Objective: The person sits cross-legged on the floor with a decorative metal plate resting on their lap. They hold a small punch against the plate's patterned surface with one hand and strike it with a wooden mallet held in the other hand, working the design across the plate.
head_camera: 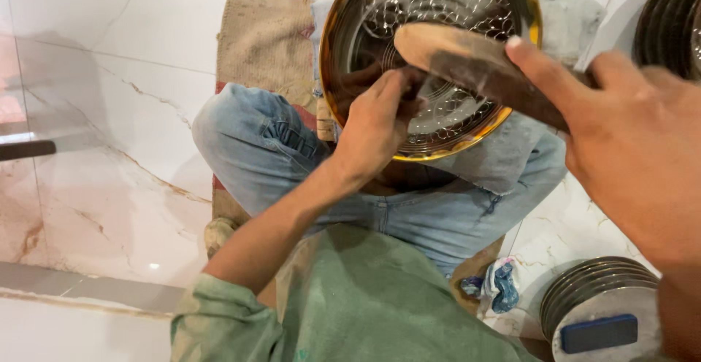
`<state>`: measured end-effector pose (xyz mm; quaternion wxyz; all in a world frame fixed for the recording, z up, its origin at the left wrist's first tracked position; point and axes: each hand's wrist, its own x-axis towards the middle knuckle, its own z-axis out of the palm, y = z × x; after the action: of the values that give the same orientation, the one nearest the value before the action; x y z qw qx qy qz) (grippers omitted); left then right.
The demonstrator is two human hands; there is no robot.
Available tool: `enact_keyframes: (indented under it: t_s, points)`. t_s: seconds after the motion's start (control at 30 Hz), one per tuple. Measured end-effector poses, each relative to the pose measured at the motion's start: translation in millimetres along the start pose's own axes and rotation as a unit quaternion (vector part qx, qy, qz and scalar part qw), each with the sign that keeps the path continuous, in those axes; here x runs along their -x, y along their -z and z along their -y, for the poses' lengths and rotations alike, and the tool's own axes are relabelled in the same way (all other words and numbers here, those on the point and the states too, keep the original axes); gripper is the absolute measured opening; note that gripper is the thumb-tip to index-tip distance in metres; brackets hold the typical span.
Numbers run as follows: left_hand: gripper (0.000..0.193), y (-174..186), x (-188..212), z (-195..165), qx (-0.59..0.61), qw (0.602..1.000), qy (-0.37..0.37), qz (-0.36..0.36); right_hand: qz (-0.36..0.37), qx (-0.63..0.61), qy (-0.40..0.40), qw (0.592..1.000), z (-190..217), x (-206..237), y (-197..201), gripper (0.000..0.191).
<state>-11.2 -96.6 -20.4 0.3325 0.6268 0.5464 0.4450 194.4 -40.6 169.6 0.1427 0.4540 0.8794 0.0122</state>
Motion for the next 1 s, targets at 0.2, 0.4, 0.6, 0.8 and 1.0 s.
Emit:
enact_keyframes:
  t_s: [0.2, 0.4, 0.6, 0.8, 1.0]
  points:
    - [0.033, -16.1, 24.1, -12.5, -0.015, 0.987, 0.084, -0.139, 0.049, 0.186, 0.081, 0.978, 6.2, -4.8, 20.8, 0.095]
    - [0.034, -33.7, 32.2, -12.9, 0.051, 0.969, 0.132, -0.203, -0.029, 0.110, 0.101, 0.988, 11.4, -13.8, 31.0, 0.091]
    - [0.030, -36.2, 32.8, -11.8, 0.061, 0.966, 0.110, -0.225, -0.147, -0.153, 0.099, 0.972, 18.7, -28.7, 49.5, 0.070]
    - [0.021, -30.3, 32.7, -9.7, 0.025, 0.973, 0.100, -0.204, -0.035, 0.139, 0.156, 0.977, 20.7, -28.6, 47.5, 0.090]
    - [0.021, -18.1, 22.6, -10.2, -0.007, 0.987, 0.096, -0.129, -0.021, 0.075, 0.080, 0.994, 13.4, -18.8, 46.8, 0.088]
